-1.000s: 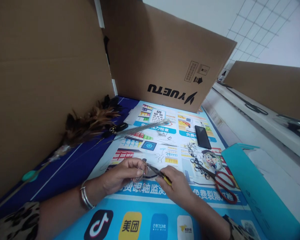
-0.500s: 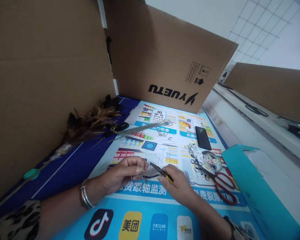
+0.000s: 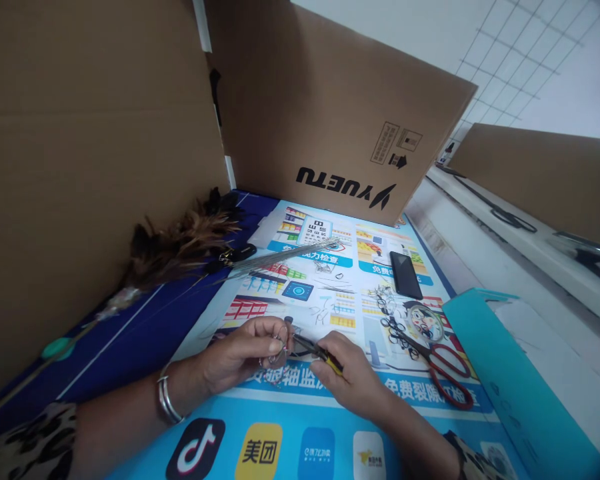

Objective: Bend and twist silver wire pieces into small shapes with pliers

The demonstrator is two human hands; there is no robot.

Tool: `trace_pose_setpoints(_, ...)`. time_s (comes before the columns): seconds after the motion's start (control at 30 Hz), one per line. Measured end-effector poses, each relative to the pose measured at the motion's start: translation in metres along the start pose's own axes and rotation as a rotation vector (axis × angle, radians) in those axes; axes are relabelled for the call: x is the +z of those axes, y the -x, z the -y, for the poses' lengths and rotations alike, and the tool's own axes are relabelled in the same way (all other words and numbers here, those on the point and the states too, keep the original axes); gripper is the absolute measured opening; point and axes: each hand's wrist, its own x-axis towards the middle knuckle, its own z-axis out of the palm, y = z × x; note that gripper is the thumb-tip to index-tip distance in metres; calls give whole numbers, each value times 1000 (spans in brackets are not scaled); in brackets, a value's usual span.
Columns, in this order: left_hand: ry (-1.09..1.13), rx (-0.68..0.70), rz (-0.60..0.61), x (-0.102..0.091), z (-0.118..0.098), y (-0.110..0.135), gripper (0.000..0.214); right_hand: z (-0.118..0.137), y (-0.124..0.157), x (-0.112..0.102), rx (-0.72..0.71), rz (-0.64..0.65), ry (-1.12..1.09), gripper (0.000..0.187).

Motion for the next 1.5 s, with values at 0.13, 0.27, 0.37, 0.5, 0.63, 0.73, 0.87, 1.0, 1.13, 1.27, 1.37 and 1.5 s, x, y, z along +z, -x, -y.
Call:
trace_pose_setpoints(0.13,8,-7,2,0,1,-1,14,0,0,0,-16,-3,-2,21)
trace_pose_setpoints(0.27,15,-27,-21,-2,3,-1,15,1,1,0,-21,11,24,20)
trace_pose_setpoints(0.37,-5,-35,-31,-4,5,0,16,1,2,2,-5,13,75,20)
trace_pose_setpoints(0.5,-68,-39,-85,-4,4,0,16,-2,2,4,8,-45,165,21)
trace_pose_setpoints(0.63,-208,11,-177,-1,2,0,12,-7,2,3,55,-142,232,20)
trace_pose_setpoints(0.73,-343,45,-226,1,3,0,12,-9,1,1,81,-168,266,19)
trace_pose_setpoints(0.87,-505,63,-265,2,5,0,14,-7,1,1,67,-164,331,19)
trace_pose_setpoints(1.0,-571,63,-285,5,3,-2,14,-5,3,1,28,-192,395,18)
trace_pose_setpoints(1.13,-572,60,-321,5,3,-3,19,-6,4,-1,-1,-212,445,17)
trace_pose_setpoints(1.27,-592,38,-341,2,5,-4,24,-5,4,-1,10,-180,498,16)
trace_pose_setpoints(1.37,-592,42,-339,0,6,-4,21,-5,4,-1,28,-156,523,15)
trace_pose_setpoints(1.5,-584,52,-318,-1,7,-5,17,-4,3,-1,39,-143,538,14)
